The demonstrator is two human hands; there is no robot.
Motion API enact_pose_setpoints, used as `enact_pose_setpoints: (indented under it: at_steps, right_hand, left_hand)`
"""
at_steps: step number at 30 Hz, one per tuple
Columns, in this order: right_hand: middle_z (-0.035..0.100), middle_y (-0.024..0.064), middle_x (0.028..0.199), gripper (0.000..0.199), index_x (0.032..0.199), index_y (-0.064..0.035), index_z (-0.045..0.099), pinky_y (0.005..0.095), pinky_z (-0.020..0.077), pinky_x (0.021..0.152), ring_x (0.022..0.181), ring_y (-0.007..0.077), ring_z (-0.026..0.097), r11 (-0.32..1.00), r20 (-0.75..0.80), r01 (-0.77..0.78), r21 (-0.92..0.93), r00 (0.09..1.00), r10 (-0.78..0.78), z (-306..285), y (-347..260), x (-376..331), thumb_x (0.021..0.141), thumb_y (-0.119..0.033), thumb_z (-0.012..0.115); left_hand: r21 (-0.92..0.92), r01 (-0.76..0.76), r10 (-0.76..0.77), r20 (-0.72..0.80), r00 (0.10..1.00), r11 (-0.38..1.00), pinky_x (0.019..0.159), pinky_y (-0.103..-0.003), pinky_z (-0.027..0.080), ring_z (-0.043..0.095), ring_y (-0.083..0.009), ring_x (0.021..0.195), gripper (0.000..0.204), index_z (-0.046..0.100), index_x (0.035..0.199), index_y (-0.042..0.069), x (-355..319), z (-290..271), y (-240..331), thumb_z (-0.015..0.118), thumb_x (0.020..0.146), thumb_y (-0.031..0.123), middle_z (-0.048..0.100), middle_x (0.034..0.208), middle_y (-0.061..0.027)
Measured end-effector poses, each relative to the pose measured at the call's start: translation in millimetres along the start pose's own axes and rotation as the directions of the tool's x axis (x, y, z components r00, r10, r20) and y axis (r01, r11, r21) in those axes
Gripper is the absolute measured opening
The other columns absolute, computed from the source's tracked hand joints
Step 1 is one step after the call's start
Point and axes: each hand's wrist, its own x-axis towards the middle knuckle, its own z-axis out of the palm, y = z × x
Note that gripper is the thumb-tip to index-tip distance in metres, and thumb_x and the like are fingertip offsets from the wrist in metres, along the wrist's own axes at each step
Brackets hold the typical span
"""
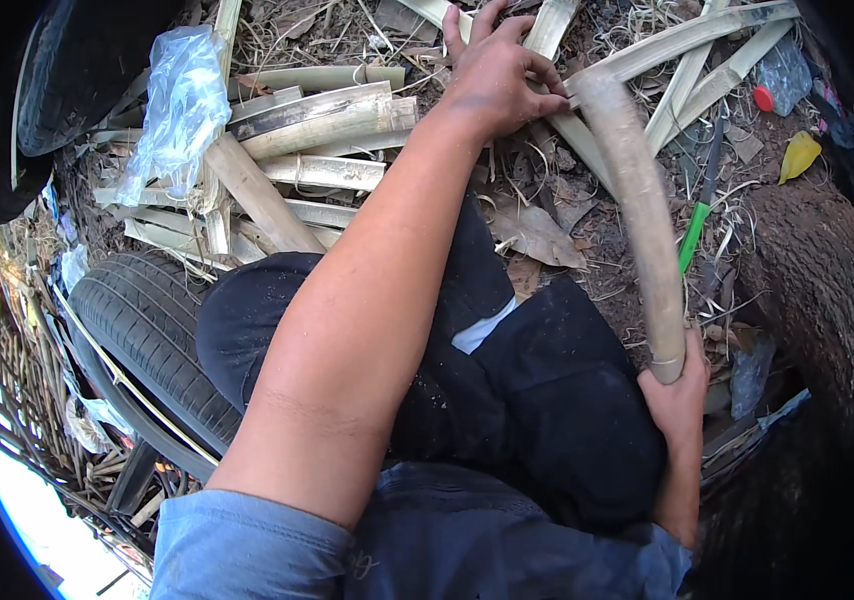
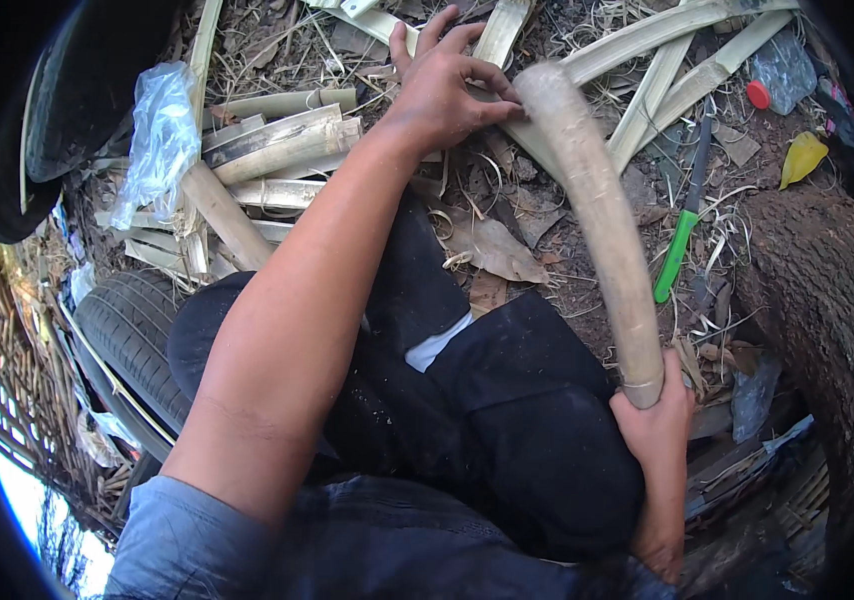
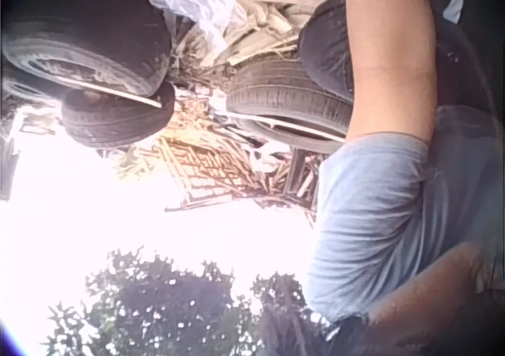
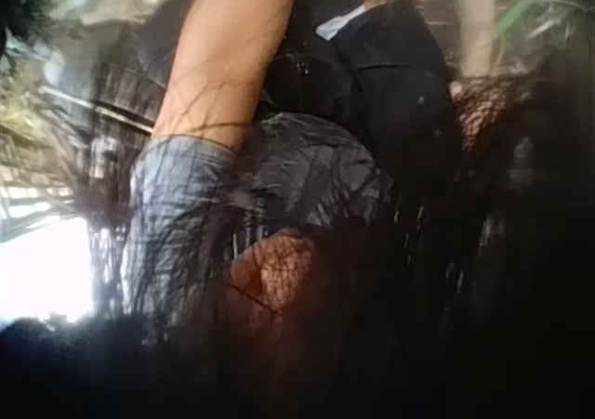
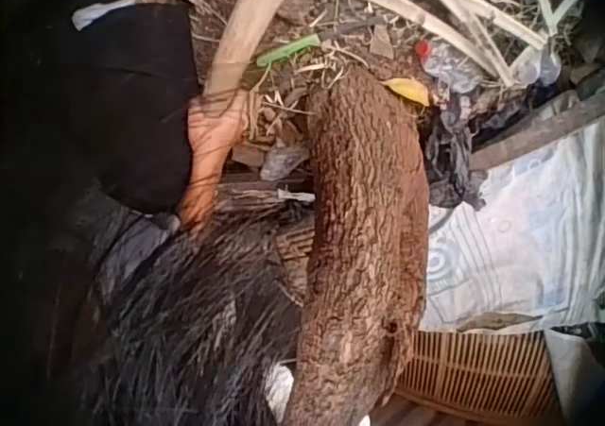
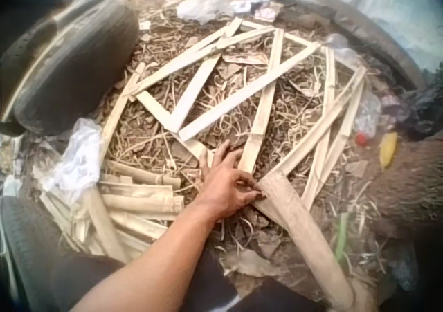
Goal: The person hammers strips of bamboo onto a frame using a length of bamboo, then positions a small circular object on the frame by hand.
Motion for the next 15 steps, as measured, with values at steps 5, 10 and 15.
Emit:
enact_pose_setpoints:
  at_steps: [5,10,15]
  right_hand:
    - [0.063,0.0174,0.082,0.044,0.104,-0.0019,0.054,0.0411,0.0504,0.074,0.08,0.0345,0.067,0.992,-0.086,0.024,0.122,0.996,-0.014,-3.8,-0.6,4.9,0.063,-0.006,0.069]
    - [0.062,0.0138,0.081,0.039,0.1,-0.0014,0.053,0.038,0.0498,0.072,0.075,0.0255,0.064,0.999,0.025,0.027,-0.032,0.999,-0.026,-1.7,0.5,4.2,0.064,-0.003,0.067]
    - [0.062,0.0134,0.08,0.04,0.101,-0.0017,0.054,0.0383,0.0503,0.073,0.077,0.0259,0.066,0.991,0.001,-0.019,0.13,1.0,0.019,-4.3,-1.5,6.3,0.063,-0.004,0.067]
  left_hand:
    - [0.009,0.046,-0.046,0.038,0.998,0.999,0.115,-0.061,-0.001,0.019,-0.0369,0.145,0.021,0.078,0.079,0.021,4.7,-1.5,4.1,0.087,0.063,0.032,0.047,0.143,-0.0118]
    - [0.007,0.085,-0.085,0.128,0.988,0.996,0.115,-0.06,-0.002,0.017,-0.0368,0.145,0.022,0.078,0.081,0.023,0.8,-8.7,5.0,0.086,0.064,0.036,0.047,0.143,-0.0114]
    - [-0.023,0.14,-0.136,0.13,0.982,0.99,0.116,-0.059,-0.004,0.016,-0.0366,0.146,0.021,0.079,0.08,0.023,4.2,-13.4,15.5,0.086,0.065,0.036,0.046,0.144,-0.0116]
